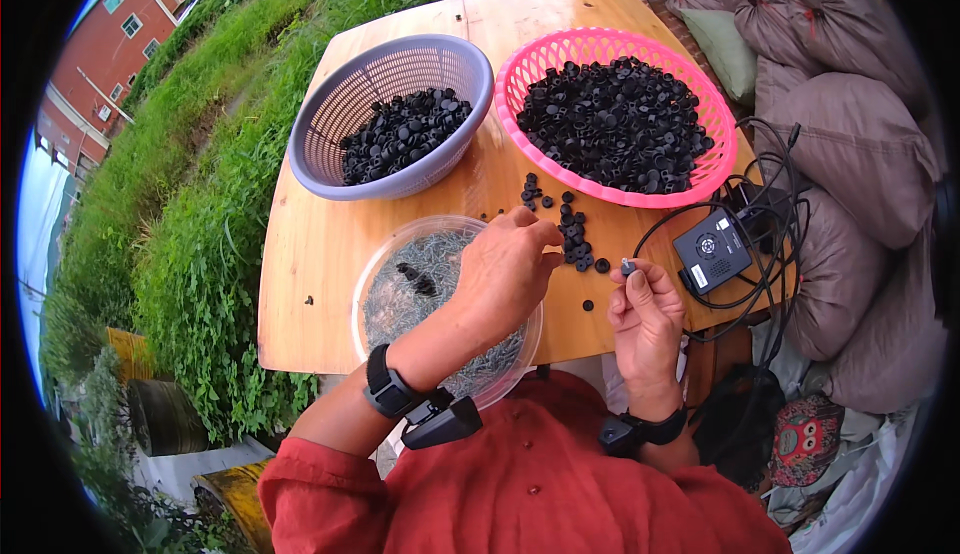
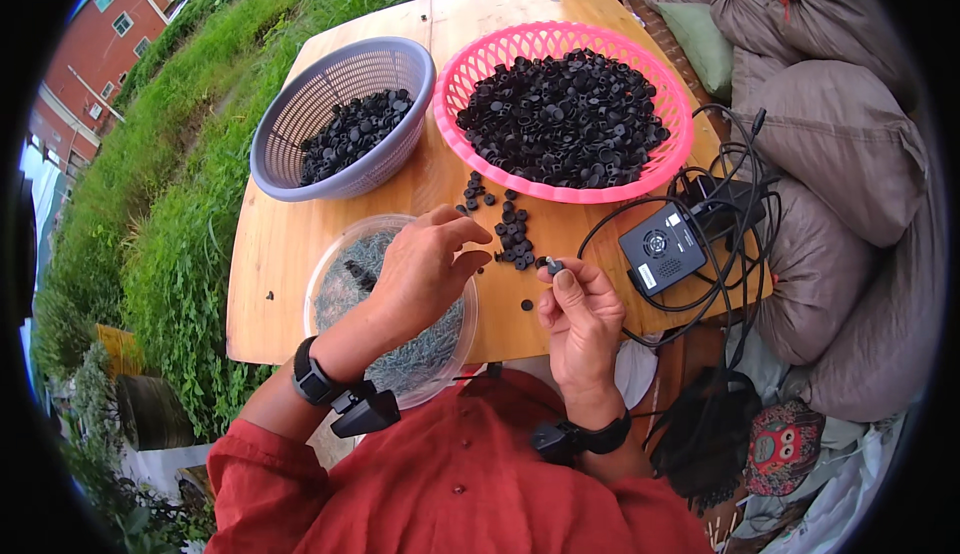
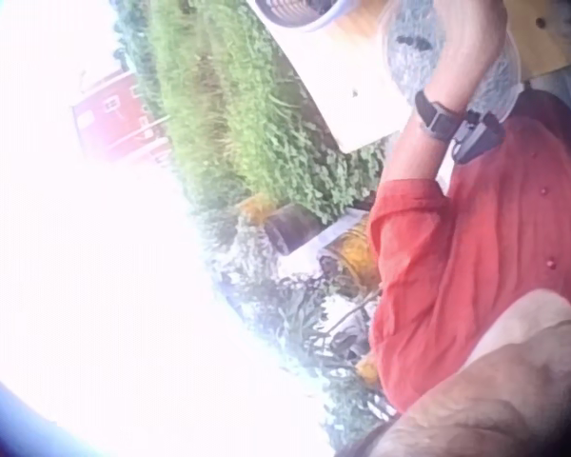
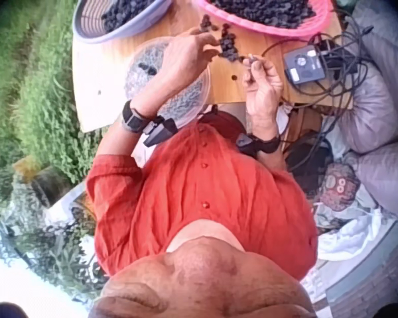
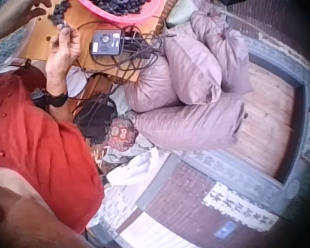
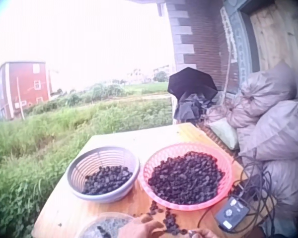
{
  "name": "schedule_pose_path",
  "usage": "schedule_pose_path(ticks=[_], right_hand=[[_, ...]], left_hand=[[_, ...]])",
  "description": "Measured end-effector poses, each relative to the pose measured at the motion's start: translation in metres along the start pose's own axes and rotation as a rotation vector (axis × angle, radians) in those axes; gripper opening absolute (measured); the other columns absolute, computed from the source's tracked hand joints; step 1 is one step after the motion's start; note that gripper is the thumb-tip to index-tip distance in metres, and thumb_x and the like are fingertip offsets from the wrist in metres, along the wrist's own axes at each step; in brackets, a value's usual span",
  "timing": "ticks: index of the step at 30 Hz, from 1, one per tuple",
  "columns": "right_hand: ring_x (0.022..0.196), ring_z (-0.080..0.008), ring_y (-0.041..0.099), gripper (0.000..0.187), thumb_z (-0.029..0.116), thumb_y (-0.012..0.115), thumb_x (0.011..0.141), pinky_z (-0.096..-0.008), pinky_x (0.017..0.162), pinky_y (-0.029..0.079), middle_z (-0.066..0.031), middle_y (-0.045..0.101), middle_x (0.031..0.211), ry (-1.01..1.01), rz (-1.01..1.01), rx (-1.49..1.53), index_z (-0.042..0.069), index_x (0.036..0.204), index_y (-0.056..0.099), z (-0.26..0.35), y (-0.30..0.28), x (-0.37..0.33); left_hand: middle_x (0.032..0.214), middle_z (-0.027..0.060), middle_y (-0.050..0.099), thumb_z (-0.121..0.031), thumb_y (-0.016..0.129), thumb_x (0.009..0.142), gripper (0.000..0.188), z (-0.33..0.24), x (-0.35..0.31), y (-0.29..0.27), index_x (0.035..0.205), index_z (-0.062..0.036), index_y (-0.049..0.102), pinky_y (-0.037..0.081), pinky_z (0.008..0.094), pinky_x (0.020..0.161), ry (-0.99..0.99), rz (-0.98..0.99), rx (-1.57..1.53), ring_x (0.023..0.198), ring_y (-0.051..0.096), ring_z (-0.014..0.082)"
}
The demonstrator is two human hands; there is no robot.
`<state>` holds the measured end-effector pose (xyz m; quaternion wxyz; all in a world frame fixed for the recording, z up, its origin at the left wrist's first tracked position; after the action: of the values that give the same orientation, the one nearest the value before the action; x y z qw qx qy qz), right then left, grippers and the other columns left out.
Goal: Assembling small black plastic components by hand on a wooden table.
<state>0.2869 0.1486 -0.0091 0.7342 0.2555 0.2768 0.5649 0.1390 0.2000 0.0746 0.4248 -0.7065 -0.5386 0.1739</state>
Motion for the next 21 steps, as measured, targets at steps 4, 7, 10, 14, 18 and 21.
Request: schedule_pose_path(ticks=[4, 7, 10, 14, 18, 21], right_hand=[[0.059, -0.0090, 0.053, 0.013, 0.010, 0.061, 0.085, -0.0191, 0.050, 0.040, -0.0078, 0.064, 0.084, 0.012, -0.015, -0.006, 0.003, 0.096, 0.058, 0.003, -0.012, 0.002], [0.059, -0.0091, 0.053, 0.014, 0.010, 0.061, 0.085, -0.0192, 0.050, 0.040, -0.0077, 0.063, 0.085, 0.029, -0.005, -0.003, 0.003, 0.097, 0.058, 0.004, -0.013, 0.004], [0.060, -0.0093, 0.053, 0.014, 0.009, 0.061, 0.085, -0.0191, 0.050, 0.040, -0.0080, 0.063, 0.085, 0.047, 0.005, -0.006, 0.003, 0.097, 0.058, 0.002, -0.013, 0.006], [0.061, -0.0096, 0.054, 0.014, 0.008, 0.060, 0.085, -0.0190, 0.051, 0.040, -0.0087, 0.063, 0.087, 0.064, 0.018, -0.006, 0.002, 0.098, 0.058, -0.003, -0.011, 0.007], [0.061, -0.0095, 0.054, 0.014, 0.008, 0.061, 0.085, -0.0190, 0.051, 0.041, -0.0085, 0.063, 0.086, 0.076, 0.035, -0.029, 0.003, 0.098, 0.058, -0.007, -0.006, 0.008], [0.061, -0.0094, 0.055, 0.014, 0.008, 0.061, 0.085, -0.0188, 0.051, 0.041, -0.0082, 0.064, 0.086, 0.107, 0.041, -0.039, 0.003, 0.097, 0.058, -0.014, 0.000, 0.006]], left_hand=[[0.088, 0.0124, 0.059, -0.014, 0.067, 0.071, 0.015, 0.006, 0.023, 0.038, 0.084, -0.0068, 0.065, 0.046, 0.0405, 0.070, -0.032, 0.108, 0.125, 0.082, 0.058, 0.0317], [0.088, 0.0121, 0.058, -0.015, 0.067, 0.070, 0.016, 0.015, 0.030, 0.053, 0.083, -0.0060, 0.064, 0.046, 0.0410, 0.070, -0.077, 0.154, 0.203, 0.086, 0.057, 0.0312], [0.088, 0.0130, 0.059, -0.014, 0.066, 0.069, 0.017, 0.026, 0.030, 0.059, 0.084, -0.0054, 0.063, 0.046, 0.0412, 0.069, -0.122, 0.140, 0.202, 0.084, 0.058, 0.0320], [0.086, 0.0147, 0.060, -0.013, 0.066, 0.069, 0.019, 0.030, 0.029, 0.056, 0.086, -0.0038, 0.061, 0.047, 0.0422, 0.067, -0.110, 0.128, 0.126, 0.079, 0.060, 0.0331], [0.087, 0.0157, 0.060, -0.006, 0.063, 0.072, 0.017, 0.019, 0.021, 0.039, 0.087, -0.0010, 0.058, 0.049, 0.0378, 0.066, -0.029, 0.100, -0.035, 0.075, 0.061, 0.0317], [0.088, 0.0142, 0.059, 0.001, 0.061, 0.073, 0.017, 0.021, 0.005, 0.021, 0.089, 0.0010, 0.057, 0.050, 0.0333, 0.066, 0.021, 0.062, -0.141, 0.074, 0.062, 0.0287]])
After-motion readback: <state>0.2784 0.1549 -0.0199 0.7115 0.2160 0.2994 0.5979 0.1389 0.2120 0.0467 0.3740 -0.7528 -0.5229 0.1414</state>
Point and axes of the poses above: each hand's wrist, its own x-axis towards the middle knuckle, its own y-axis out of the palm, z = x × y, the point moved 10 cm from there along x, towards the middle knuckle
